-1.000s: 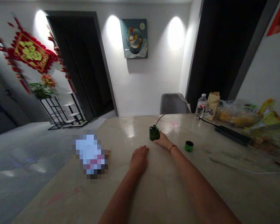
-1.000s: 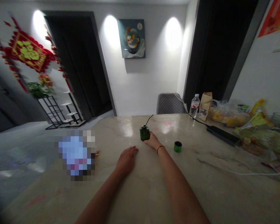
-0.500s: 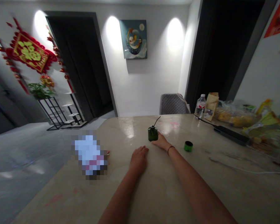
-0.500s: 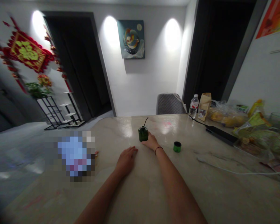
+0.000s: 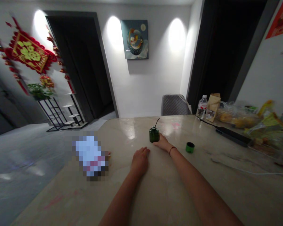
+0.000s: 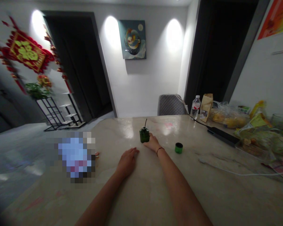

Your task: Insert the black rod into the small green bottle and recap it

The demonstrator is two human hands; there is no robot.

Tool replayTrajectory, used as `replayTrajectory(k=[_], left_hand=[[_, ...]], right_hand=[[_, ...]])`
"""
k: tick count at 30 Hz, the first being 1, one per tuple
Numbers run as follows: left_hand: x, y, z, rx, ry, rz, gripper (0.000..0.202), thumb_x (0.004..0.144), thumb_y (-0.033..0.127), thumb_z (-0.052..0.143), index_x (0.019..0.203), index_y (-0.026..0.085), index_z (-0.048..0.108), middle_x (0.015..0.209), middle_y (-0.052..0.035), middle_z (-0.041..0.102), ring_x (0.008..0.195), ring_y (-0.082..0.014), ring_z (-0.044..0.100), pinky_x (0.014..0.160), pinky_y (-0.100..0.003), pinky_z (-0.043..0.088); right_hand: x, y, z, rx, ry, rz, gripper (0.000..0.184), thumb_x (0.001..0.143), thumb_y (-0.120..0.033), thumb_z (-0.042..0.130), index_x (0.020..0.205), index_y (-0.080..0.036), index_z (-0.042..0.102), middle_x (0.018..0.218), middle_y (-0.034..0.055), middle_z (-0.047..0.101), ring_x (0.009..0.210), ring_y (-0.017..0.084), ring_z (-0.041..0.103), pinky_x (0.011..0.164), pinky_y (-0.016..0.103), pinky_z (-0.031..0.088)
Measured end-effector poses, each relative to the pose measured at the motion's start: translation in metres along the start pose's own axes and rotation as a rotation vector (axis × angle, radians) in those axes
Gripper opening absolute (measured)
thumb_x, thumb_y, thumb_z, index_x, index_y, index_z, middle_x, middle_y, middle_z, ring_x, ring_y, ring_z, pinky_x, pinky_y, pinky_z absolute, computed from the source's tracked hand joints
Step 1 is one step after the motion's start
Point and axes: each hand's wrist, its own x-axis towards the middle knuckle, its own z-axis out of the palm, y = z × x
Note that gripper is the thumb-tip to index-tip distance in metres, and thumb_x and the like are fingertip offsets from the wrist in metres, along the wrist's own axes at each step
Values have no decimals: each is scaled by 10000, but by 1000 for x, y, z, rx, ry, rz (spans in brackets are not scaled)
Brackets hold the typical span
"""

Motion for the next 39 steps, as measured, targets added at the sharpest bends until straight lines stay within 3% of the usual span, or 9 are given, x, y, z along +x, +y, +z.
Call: replayTrajectory(k=[9, 14, 20, 28, 35, 39], left_hand=[[0, -1, 1, -26, 8, -4, 402, 770, 74, 361, 1110, 194, 539, 1272, -58, 494, 1184, -185, 417, 1030, -346, 253], [1, -2, 1, -34, 8, -2, 387, 777, 88, 361, 1101, 191, 546, 1266, -64, 498, 1178, -189, 421, 1026, -346, 257], [2, -1, 0, -37, 30, 0, 402, 743, 68, 381, 1083, 189, 557, 1243, -65, 516, 1141, -185, 453, 1007, -326, 284], [2, -2, 0, -85, 63, -4, 348, 745, 77, 383, 1004, 183, 589, 1184, -58, 561, 1088, -156, 493, 989, -282, 309], [2, -1, -1, -84, 66, 4, 355, 736, 64, 384, 1003, 192, 579, 1176, -51, 563, 1087, -150, 490, 991, -280, 301], [2, -1, -1, -94, 64, -1, 351, 732, 69, 390, 1001, 193, 580, 1159, -48, 571, 1070, -155, 499, 979, -281, 313]], right_hand=[[1, -1, 0, -101, 1, 20, 745, 491, -337, 720, 1166, -154, 463, 1087, 91, 590, 1009, 246, 551, 865, 342, 431], [2, -1, 1, -206, 25, 43, 734, 452, -440, 726, 1094, -149, 522, 1122, 126, 553, 1076, 296, 494, 900, 399, 388], [4, 3, -4, -99, -74, 5, 703, 479, -359, 731, 1117, -170, 503, 1020, 69, 610, 976, 230, 557, 846, 342, 424], [0, -1, -5, -128, -52, -20, 661, 484, -362, 742, 1092, -221, 525, 1032, 50, 614, 979, 234, 559, 840, 340, 418], [-3, -3, -3, -154, 15, -9, 678, 475, -401, 735, 1086, -209, 513, 1053, 63, 598, 991, 232, 551, 849, 339, 408], [-3, -4, -5, -153, -17, -11, 714, 473, -380, 732, 1114, -174, 494, 1060, 87, 590, 994, 249, 545, 843, 349, 415]])
